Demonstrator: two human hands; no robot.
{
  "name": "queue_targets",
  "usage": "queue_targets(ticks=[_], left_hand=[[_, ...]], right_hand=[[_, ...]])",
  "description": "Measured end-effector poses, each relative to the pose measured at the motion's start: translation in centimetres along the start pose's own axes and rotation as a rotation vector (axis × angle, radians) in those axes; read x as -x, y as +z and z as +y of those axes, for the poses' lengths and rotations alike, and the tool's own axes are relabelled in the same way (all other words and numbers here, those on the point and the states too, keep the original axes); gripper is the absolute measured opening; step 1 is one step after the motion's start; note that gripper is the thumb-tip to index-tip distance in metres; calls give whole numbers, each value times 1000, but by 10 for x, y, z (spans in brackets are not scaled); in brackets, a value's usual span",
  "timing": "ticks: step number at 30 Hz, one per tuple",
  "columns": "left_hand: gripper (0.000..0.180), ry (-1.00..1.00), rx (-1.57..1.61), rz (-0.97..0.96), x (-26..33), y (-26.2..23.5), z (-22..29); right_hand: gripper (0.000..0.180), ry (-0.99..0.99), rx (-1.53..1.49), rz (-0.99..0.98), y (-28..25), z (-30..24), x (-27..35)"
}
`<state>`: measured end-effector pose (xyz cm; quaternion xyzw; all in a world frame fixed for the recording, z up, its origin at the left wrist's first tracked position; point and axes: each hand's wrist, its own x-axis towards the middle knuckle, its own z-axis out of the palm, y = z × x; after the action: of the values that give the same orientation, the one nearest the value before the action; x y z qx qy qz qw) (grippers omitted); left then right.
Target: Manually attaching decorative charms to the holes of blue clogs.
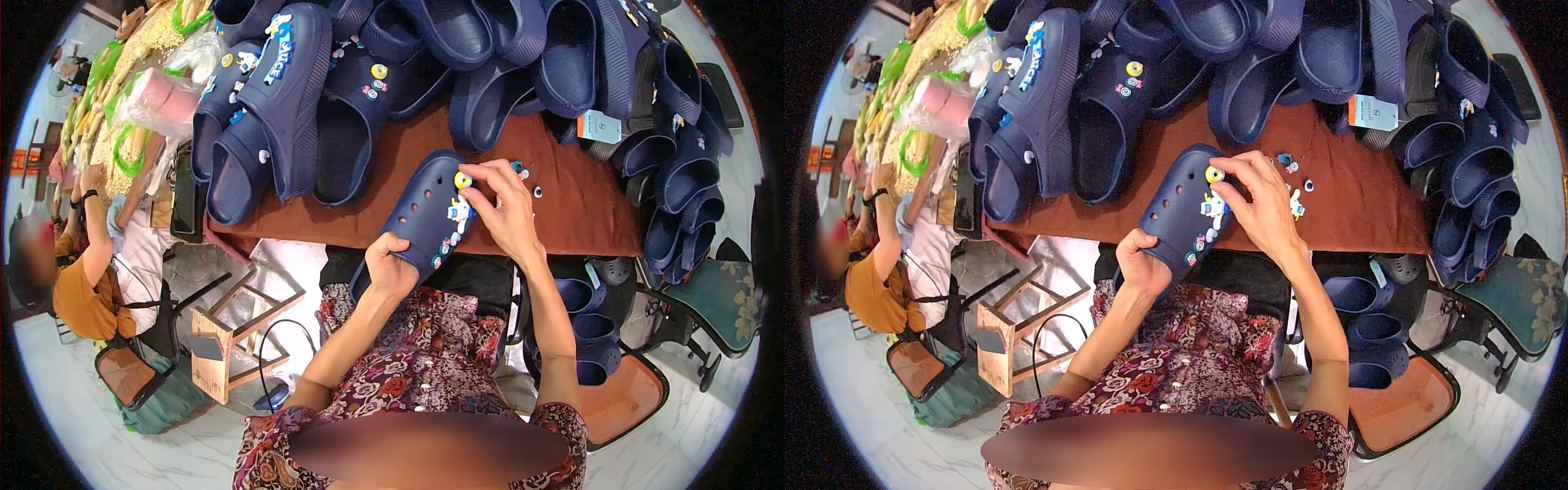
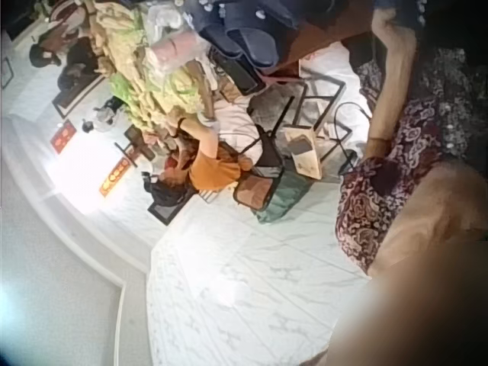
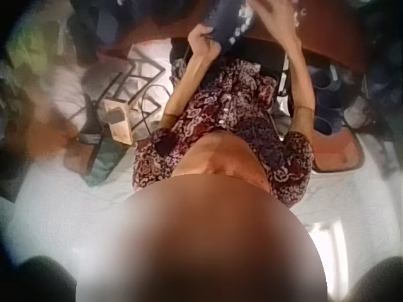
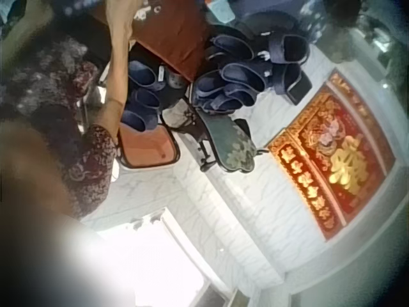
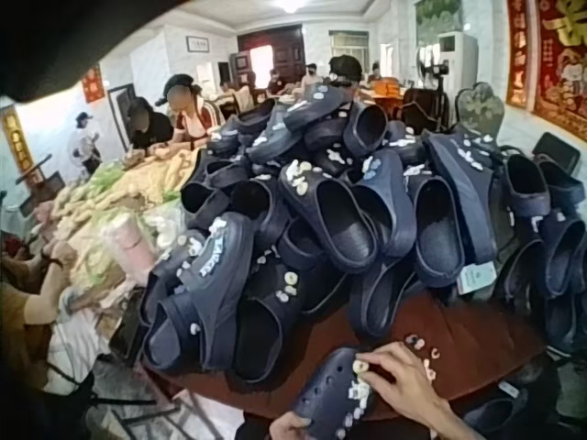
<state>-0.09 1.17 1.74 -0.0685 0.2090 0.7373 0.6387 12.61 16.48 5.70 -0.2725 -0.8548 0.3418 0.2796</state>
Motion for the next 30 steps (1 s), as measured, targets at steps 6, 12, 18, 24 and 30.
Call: queue_targets(ticks=[6,12,18,24,30], left_hand=[[75,43,-81,13,2,2,-7],[75,51,-115,17,5,11,-13],[73,30,-183,-1,7,7,-18],[63,66,-209,-20,9,9,-22],[63,57,-200,-31,8,10,-21]], right_hand=[[28,65,-53,10,-1,-7,4],[29,50,-6,37,5,-18,9],[29,79,-64,44,8,-18,10],[30,53,-13,-34,1,-27,9],[30,12,30,16,5,-21,12]])
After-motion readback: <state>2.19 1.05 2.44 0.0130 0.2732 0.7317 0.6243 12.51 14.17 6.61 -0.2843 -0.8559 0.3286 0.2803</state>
